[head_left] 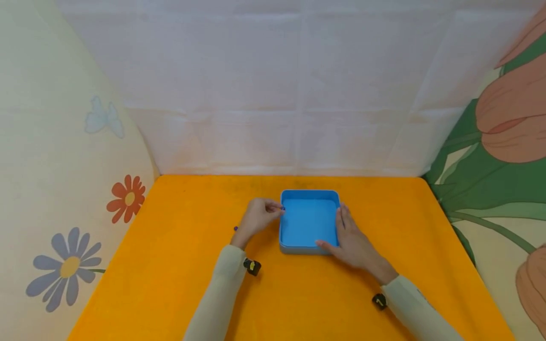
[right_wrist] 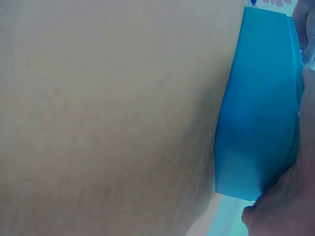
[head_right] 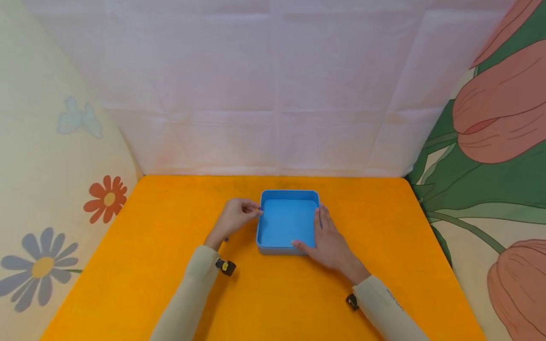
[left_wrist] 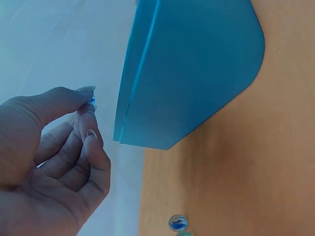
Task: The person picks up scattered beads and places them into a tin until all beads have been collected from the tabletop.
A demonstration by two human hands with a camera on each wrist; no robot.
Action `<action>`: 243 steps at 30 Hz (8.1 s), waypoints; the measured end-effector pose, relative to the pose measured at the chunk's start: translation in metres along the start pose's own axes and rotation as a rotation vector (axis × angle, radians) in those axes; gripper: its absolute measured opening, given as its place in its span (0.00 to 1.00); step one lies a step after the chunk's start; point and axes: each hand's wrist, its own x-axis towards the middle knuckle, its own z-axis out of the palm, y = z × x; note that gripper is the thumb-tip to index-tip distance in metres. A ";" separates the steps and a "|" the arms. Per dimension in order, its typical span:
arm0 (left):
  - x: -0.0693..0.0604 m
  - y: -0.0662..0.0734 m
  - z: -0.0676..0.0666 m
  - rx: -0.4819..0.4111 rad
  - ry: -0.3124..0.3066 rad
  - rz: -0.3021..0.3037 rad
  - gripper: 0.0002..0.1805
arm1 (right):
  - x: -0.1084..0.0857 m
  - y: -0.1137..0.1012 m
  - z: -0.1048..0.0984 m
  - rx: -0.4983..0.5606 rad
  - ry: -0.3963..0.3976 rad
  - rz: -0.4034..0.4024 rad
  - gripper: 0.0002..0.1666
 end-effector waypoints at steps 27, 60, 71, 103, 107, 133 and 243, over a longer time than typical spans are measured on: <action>0.028 0.023 0.015 0.090 -0.106 0.089 0.09 | 0.002 0.000 -0.001 0.010 0.008 -0.007 0.73; 0.053 0.046 0.029 0.083 -0.184 0.117 0.12 | 0.002 0.001 0.001 0.026 0.018 -0.010 0.71; 0.065 0.047 0.038 0.096 -0.213 0.172 0.11 | 0.002 0.002 0.001 0.024 0.010 0.001 0.71; 0.085 0.055 0.059 0.198 -0.271 0.211 0.12 | 0.004 0.002 0.003 0.011 0.022 0.017 0.72; 0.086 0.058 0.060 0.197 -0.272 0.196 0.12 | 0.004 0.003 0.003 0.007 0.025 0.017 0.72; 0.092 0.055 0.067 0.154 -0.261 0.202 0.12 | 0.002 0.001 0.002 0.027 0.044 0.002 0.70; -0.043 -0.092 -0.081 0.127 -0.021 -0.051 0.12 | 0.002 0.001 0.000 -0.142 0.066 -0.024 0.69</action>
